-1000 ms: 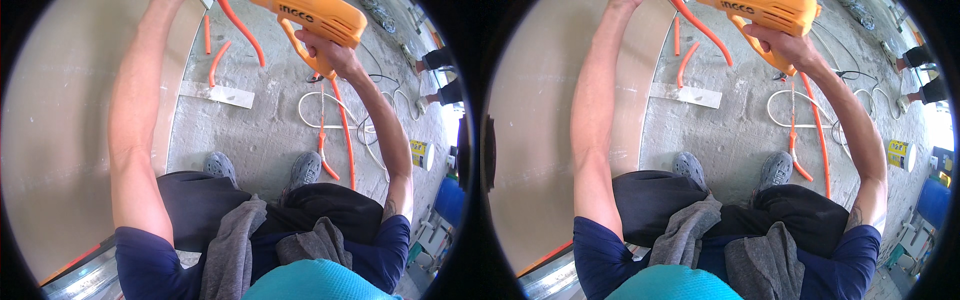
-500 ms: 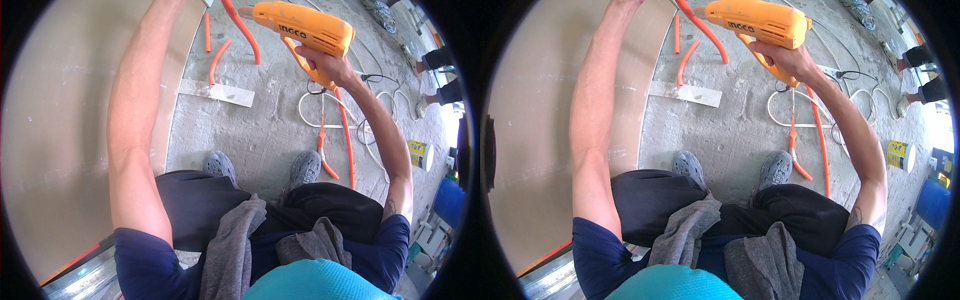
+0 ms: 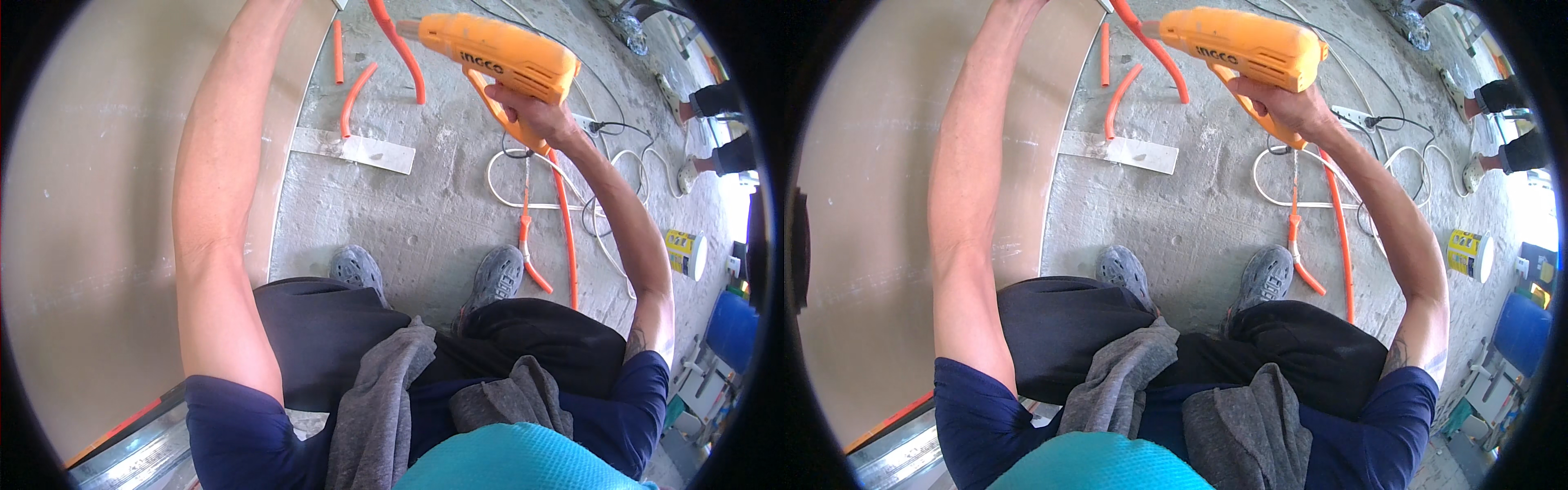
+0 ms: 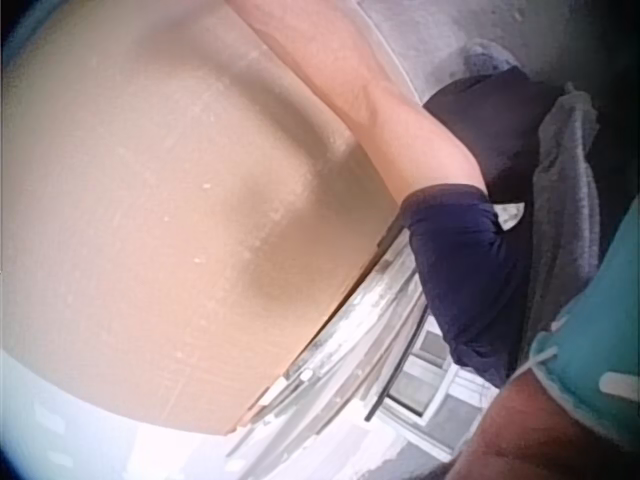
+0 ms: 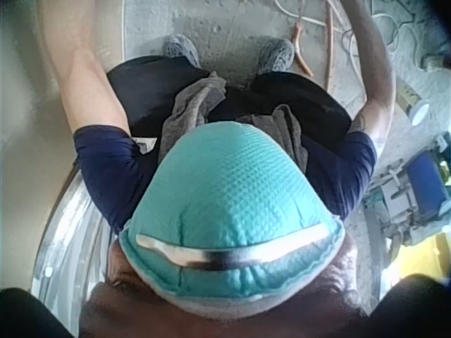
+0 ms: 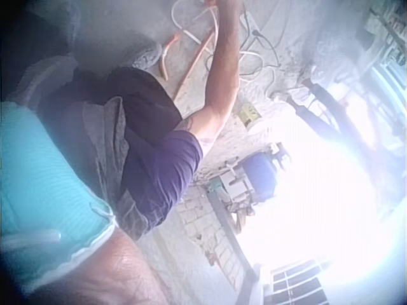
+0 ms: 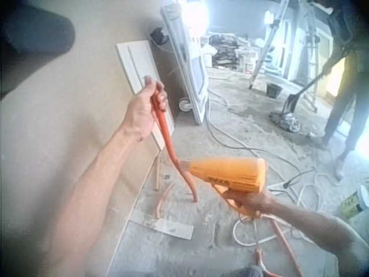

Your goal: The person uses a heat gun to heat an orange conduit while rotating it, then bends the conduit by hand on the floor and picks up the pieces.

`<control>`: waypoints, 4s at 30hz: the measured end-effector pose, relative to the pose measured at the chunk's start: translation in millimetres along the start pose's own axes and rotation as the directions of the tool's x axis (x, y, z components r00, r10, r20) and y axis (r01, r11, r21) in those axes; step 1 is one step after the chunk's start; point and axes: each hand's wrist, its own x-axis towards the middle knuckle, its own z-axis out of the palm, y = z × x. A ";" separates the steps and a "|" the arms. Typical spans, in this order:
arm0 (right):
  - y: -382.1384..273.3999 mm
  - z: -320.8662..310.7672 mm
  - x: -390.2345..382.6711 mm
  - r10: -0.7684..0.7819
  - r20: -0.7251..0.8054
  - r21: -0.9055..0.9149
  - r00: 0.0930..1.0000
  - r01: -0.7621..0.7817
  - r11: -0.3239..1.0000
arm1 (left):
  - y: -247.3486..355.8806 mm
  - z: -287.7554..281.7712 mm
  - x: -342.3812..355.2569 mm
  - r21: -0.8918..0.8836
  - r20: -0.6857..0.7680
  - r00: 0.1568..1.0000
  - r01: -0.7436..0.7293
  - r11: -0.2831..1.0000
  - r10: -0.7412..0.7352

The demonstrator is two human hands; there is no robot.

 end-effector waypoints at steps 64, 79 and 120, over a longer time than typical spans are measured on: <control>-5.6 -3.5 14.3 0.008 -0.020 -0.037 1.000 -0.009 0.999 | -9.1 -17.8 1.8 -0.042 -0.093 0.993 -0.079 0.996 0.075; 12.8 -3.3 4.1 0.075 0.030 -0.052 0.997 -0.073 0.996 | -10.6 -22.7 6.4 -0.082 -0.132 0.981 -0.156 0.984 0.145; -22.4 -13.4 15.8 -0.058 -0.059 -0.029 0.997 0.056 0.998 | -13.2 -24.6 1.9 -0.023 -0.156 0.984 -0.092 0.996 0.087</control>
